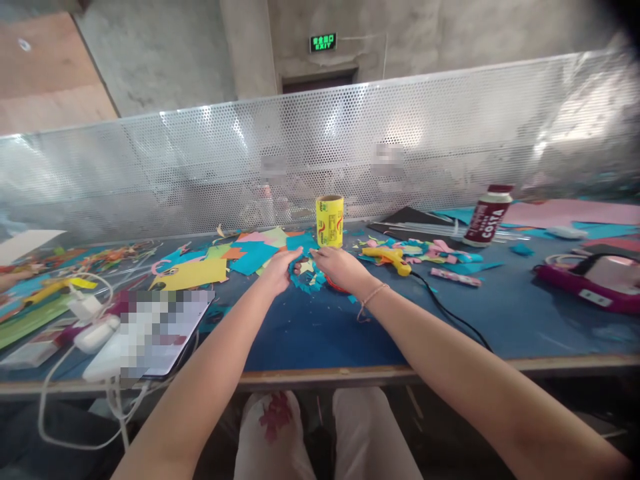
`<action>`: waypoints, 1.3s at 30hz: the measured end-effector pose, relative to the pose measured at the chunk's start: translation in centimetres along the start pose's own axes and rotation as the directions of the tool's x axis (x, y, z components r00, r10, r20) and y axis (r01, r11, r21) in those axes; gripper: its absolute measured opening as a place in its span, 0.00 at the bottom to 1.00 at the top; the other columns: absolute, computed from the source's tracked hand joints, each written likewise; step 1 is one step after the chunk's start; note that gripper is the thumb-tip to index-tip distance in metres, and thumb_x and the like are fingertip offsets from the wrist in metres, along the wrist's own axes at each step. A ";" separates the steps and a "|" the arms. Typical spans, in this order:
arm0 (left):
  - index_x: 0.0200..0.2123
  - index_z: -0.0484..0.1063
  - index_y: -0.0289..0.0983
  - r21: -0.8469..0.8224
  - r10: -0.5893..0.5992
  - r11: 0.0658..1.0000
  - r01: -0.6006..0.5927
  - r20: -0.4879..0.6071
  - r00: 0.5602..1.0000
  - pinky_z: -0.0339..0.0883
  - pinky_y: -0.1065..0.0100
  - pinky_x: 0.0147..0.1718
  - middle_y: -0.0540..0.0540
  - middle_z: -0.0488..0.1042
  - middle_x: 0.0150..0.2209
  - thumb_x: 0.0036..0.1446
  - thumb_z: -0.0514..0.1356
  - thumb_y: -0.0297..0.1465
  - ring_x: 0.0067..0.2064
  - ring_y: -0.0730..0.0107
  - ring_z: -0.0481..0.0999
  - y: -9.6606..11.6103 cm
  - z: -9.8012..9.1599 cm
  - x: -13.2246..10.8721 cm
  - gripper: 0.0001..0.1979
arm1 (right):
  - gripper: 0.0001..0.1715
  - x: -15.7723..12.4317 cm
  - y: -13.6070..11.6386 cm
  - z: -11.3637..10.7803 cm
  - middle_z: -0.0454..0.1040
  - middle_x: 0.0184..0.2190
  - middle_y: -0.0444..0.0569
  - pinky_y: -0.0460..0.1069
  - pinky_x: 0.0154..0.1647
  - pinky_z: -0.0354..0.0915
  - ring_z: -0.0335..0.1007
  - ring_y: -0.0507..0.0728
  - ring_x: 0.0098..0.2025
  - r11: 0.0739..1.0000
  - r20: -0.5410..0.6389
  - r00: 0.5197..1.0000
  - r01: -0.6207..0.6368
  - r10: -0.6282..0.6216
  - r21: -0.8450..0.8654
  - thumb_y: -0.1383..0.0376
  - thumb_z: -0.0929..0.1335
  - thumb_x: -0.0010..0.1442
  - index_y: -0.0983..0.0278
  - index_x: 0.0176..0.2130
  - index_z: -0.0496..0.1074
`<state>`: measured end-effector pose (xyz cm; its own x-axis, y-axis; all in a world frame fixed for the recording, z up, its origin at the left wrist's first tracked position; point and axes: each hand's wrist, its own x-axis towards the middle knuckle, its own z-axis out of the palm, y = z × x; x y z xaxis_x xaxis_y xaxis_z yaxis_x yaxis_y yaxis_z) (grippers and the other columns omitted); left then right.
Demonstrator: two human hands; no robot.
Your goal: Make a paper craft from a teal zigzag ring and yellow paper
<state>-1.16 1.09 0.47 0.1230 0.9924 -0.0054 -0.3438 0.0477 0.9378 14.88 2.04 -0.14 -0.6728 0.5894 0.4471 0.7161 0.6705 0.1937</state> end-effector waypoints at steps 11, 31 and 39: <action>0.25 0.67 0.32 0.219 0.197 0.960 -0.174 -0.085 0.977 0.51 0.76 0.18 0.54 0.62 0.16 0.45 0.61 0.26 0.18 0.82 0.59 -0.8 -0.2 0.5 0.05 | 0.16 0.5 -0.4 1.2 0.72 0.34 0.54 0.50 0.40 0.65 0.68 0.55 0.36 0.924 -0.273 0.937 -0.108 0.218 0.368 0.65 0.63 0.57 0.68 0.45 0.70; 0.29 0.67 0.34 0.452 0.392 0.814 -0.364 0.035 0.919 0.52 0.74 0.20 0.53 0.63 0.17 0.48 0.58 0.32 0.19 0.79 0.59 -1.4 -0.2 0.6 0.06 | 0.14 1.0 0.1 1.1 0.70 0.19 0.42 0.45 0.26 0.65 0.67 0.48 0.22 -0.066 0.214 0.814 -0.212 0.539 0.975 0.61 0.73 0.38 0.65 0.25 0.71; 0.28 0.67 0.33 0.238 0.262 0.939 -0.248 -0.027 0.965 0.51 0.74 0.19 0.50 0.67 0.20 0.46 0.57 0.27 0.19 0.80 0.59 -1.1 0.6 0.3 0.04 | 0.16 1.0 -0.2 0.7 0.70 0.19 0.41 0.46 0.27 0.67 0.69 0.49 0.22 -0.131 0.229 0.795 -0.187 0.562 0.973 0.64 0.74 0.36 0.65 0.26 0.68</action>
<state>-0.20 1.28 -0.39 0.0034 0.9729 0.2311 -0.1318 -0.2286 0.9645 13.96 2.77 -0.33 -0.1743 0.9486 0.2643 -0.1487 0.2400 -0.9593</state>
